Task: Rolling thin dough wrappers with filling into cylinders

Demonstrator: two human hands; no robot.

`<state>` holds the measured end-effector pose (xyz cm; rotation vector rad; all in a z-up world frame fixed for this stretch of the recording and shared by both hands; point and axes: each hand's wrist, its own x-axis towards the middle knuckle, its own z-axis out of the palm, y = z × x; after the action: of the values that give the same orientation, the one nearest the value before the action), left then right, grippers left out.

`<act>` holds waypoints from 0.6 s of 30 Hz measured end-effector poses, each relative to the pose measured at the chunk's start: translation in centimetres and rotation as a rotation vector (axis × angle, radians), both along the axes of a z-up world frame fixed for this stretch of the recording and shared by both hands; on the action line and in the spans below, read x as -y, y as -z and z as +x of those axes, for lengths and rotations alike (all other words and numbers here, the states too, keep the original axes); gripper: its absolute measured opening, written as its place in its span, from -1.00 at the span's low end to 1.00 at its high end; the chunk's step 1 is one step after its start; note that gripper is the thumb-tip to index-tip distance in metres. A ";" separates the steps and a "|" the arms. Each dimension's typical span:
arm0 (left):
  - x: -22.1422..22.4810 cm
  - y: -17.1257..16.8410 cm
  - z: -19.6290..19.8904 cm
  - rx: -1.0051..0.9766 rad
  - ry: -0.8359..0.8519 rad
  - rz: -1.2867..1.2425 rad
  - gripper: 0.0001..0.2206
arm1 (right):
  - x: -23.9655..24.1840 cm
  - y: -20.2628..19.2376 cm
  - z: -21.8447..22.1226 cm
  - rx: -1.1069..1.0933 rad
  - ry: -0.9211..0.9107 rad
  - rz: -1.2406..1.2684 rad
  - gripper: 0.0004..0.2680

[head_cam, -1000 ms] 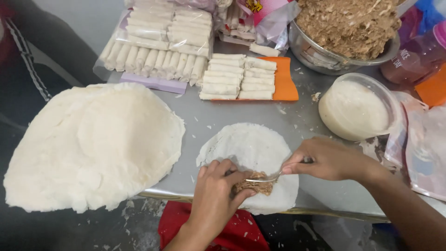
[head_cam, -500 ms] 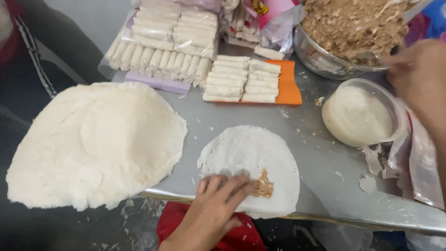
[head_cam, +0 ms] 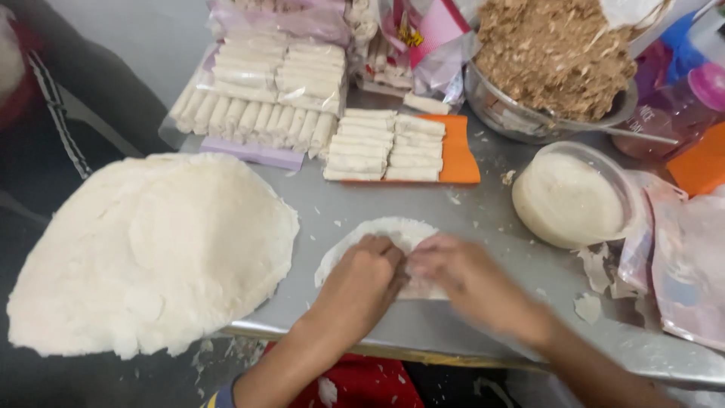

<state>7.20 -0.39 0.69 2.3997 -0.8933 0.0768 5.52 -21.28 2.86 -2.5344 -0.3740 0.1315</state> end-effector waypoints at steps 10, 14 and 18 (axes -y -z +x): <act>-3.1 0.7 -3.4 -0.156 0.019 -0.283 -0.92 | 0.5 1.8 -4.3 0.203 -0.136 0.198 -0.86; -5.5 0.8 -3.2 -0.350 0.013 -0.241 -0.72 | 1.7 1.7 -5.2 0.125 -0.226 0.190 -0.74; -4.7 0.9 -3.5 -0.233 -0.093 -0.391 -0.95 | 1.7 1.6 -4.7 0.189 0.002 0.305 -0.94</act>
<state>3.71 4.34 -0.23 2.0337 -0.5955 0.0054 0.86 -22.96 1.28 -2.2506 -0.4296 -0.1565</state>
